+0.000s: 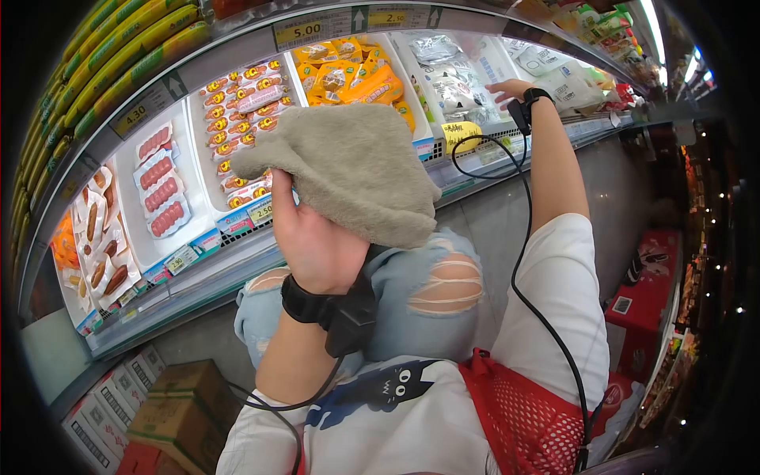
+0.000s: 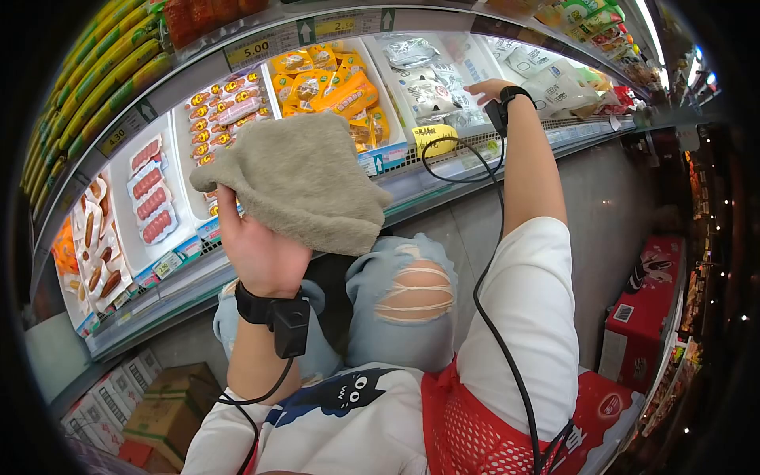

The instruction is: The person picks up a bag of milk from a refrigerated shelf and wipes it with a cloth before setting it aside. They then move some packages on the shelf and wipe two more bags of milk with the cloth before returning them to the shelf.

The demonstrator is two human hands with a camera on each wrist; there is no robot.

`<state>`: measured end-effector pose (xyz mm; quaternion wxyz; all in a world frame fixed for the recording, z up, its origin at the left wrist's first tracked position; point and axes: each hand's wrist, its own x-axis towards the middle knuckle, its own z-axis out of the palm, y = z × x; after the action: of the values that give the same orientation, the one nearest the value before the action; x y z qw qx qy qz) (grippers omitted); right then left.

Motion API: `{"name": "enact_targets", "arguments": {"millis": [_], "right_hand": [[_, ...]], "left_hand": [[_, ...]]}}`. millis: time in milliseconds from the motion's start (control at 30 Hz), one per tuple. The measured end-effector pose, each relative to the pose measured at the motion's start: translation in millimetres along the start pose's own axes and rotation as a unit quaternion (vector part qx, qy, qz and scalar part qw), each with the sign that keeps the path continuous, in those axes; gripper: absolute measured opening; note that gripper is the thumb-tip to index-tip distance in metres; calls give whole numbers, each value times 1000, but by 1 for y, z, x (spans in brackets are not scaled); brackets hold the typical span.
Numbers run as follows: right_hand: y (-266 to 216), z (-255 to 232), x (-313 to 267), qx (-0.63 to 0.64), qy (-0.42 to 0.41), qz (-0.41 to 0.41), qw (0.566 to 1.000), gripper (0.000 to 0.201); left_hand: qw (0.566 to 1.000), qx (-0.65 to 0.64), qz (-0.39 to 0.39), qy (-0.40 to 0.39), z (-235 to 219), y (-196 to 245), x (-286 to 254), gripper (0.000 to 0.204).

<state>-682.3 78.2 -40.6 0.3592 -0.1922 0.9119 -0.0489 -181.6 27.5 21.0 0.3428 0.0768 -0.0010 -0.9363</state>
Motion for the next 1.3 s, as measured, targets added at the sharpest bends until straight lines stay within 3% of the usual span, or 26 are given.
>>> {"name": "enact_targets", "arguments": {"millis": [33,133,200,267,333,400,533,633,667,867,967,1067,1200,1300], "right_hand": [[-2,5,-25,9,-43,49,998,70],[33,11,29,42,17,75,996,62],[33,11,45,-75,-3,48,996,60],[32,9,61,-321,-16,-69,944,52],[36,9,70,-306,-12,-75,949,48],[37,12,80,-259,18,-15,966,44],[60,11,102,-64,-30,55,996,33],[45,10,69,-101,-18,59,993,31],[52,8,82,-108,-20,48,993,39],[50,10,75,9,-40,106,993,35],[54,10,82,8,-57,105,993,36],[63,6,91,14,-90,60,994,38],[53,7,75,-16,-61,80,995,38],[64,6,96,-70,-56,90,992,39]], "left_hand": [[1000,6,0,4,0,-1,0,61],[1000,8,-1,12,-1,-1,0,61],[1000,11,4,21,0,-1,1,61],[999,20,18,33,3,-2,2,61],[1000,13,12,25,3,-1,2,60],[1000,-1,4,7,0,-1,3,60],[999,-26,-5,-42,-8,0,2,58],[999,-21,3,-45,-9,1,2,58],[999,-18,6,-41,-9,1,3,58],[1000,-4,6,-14,-8,-1,4,58],[997,-44,1,-63,-14,-2,5,64],[997,-51,3,-55,-14,-2,5,64],[995,-70,9,-66,-16,-2,5,63],[995,-76,10,-66,-15,0,6,62]]}}
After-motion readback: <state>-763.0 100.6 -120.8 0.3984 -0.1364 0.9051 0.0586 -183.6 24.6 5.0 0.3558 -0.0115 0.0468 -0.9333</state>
